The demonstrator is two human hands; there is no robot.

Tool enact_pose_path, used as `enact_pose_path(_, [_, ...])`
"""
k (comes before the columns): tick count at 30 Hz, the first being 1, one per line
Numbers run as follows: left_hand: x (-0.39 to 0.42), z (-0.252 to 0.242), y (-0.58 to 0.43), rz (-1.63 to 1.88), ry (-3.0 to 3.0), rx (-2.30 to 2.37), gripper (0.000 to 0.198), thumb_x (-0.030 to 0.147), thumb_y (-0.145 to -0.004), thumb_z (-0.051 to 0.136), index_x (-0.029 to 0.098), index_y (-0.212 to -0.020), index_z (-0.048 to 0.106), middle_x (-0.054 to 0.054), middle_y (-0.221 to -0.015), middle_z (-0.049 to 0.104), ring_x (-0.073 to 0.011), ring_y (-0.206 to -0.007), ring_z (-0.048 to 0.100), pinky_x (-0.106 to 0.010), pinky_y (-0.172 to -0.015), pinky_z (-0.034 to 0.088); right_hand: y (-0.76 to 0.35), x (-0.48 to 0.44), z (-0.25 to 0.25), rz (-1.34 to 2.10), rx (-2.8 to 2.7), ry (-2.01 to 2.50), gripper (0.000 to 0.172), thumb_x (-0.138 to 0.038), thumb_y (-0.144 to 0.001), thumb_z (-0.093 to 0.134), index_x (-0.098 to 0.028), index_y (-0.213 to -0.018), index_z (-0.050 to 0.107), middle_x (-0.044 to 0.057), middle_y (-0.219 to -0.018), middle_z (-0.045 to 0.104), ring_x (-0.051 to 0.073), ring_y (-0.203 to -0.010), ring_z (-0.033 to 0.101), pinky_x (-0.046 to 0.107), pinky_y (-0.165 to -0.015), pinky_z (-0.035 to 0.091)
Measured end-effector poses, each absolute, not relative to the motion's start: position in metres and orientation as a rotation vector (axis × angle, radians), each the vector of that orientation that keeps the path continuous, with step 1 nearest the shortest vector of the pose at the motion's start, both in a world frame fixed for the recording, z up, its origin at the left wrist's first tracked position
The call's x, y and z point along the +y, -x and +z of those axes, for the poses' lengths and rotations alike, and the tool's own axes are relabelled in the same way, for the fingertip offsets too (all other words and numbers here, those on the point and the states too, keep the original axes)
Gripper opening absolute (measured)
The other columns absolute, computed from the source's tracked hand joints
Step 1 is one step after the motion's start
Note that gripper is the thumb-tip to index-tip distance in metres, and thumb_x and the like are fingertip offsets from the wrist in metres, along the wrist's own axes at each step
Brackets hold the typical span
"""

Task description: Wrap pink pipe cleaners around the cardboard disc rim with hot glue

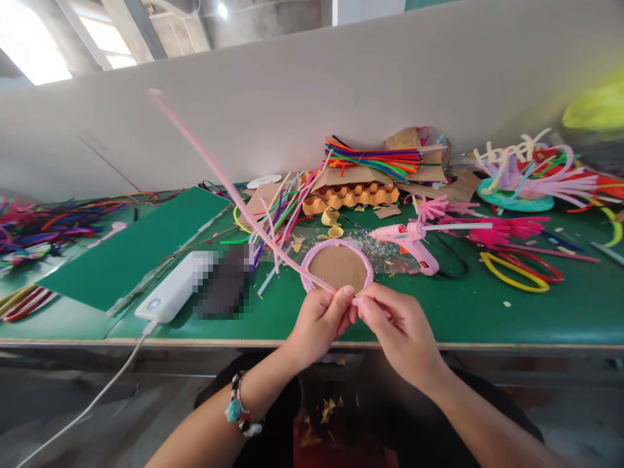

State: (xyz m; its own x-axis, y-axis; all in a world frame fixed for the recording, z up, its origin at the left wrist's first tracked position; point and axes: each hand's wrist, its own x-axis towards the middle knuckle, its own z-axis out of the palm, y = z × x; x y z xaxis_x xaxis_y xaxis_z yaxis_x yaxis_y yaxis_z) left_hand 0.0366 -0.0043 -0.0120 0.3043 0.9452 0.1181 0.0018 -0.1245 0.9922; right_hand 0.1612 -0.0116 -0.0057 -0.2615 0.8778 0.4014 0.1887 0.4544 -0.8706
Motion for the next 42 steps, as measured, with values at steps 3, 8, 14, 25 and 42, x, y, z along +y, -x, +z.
enact_pose_path(3, [-0.006, -0.011, -0.038, 1.096, -1.481, 0.903, 0.054, 0.063, -0.076, 0.039, 0.017, -0.047, 0.042, 0.007, -0.032, 0.031, -0.0036, -0.03, 0.025, -0.019, -0.033, 0.019, -0.155, -0.013, -0.004, 1.471, -1.279, 0.872, 0.031, -0.031, -0.079, 0.039, -0.02, -0.049, 0.034, -0.008, -0.041, 0.026, 0.005, -0.038, 0.023, 0.019, -0.037, 0.023])
enact_pose_path(8, [-0.006, -0.011, -0.039, 1.108, -1.386, 0.947, 0.055, 0.065, -0.074, 0.038, 0.017, -0.046, 0.042, 0.007, -0.03, 0.03, -0.0039, -0.029, 0.024, -0.019, -0.034, 0.019, -0.157, -0.01, -0.005, 1.198, -1.404, 0.892, 0.02, -0.027, -0.079, 0.047, -0.019, -0.06, 0.046, -0.007, -0.045, 0.041, 0.005, -0.039, 0.034, 0.018, -0.037, 0.028])
enact_pose_path(14, [-0.007, -0.012, -0.039, 1.093, -1.252, 0.928, 0.055, 0.065, -0.072, 0.041, 0.017, -0.046, 0.043, 0.008, -0.028, 0.028, -0.0033, -0.028, 0.02, -0.019, -0.033, 0.017, -0.174, -0.003, -0.013, -0.101, -1.924, 0.765, 0.017, -0.008, -0.081, 0.05, -0.019, -0.093, 0.055, -0.001, -0.066, 0.062, 0.007, -0.059, 0.057, 0.017, -0.058, 0.042])
enact_pose_path(25, [-0.008, -0.009, -0.034, 1.202, -1.454, 0.966, 0.054, 0.062, -0.078, 0.037, 0.017, -0.048, 0.044, 0.007, -0.031, 0.031, -0.005, -0.031, 0.026, -0.019, -0.036, 0.024, -0.164, -0.009, -0.007, -0.324, -1.937, 0.928, 0.012, -0.012, -0.083, 0.047, -0.015, -0.077, 0.057, 0.002, -0.062, 0.06, 0.009, -0.054, 0.054, 0.02, -0.051, 0.038])
enact_pose_path(42, [-0.003, -0.016, -0.036, 1.348, -1.495, 1.033, 0.055, 0.064, -0.076, 0.037, 0.018, -0.046, 0.04, 0.007, -0.033, 0.031, -0.0045, -0.031, 0.025, -0.02, -0.035, 0.02, -0.158, -0.01, -0.004, 1.941, -1.119, 0.67, 0.03, -0.036, -0.078, 0.05, -0.019, -0.058, 0.036, -0.011, -0.048, 0.022, 0.002, -0.036, 0.011, 0.019, -0.036, 0.011])
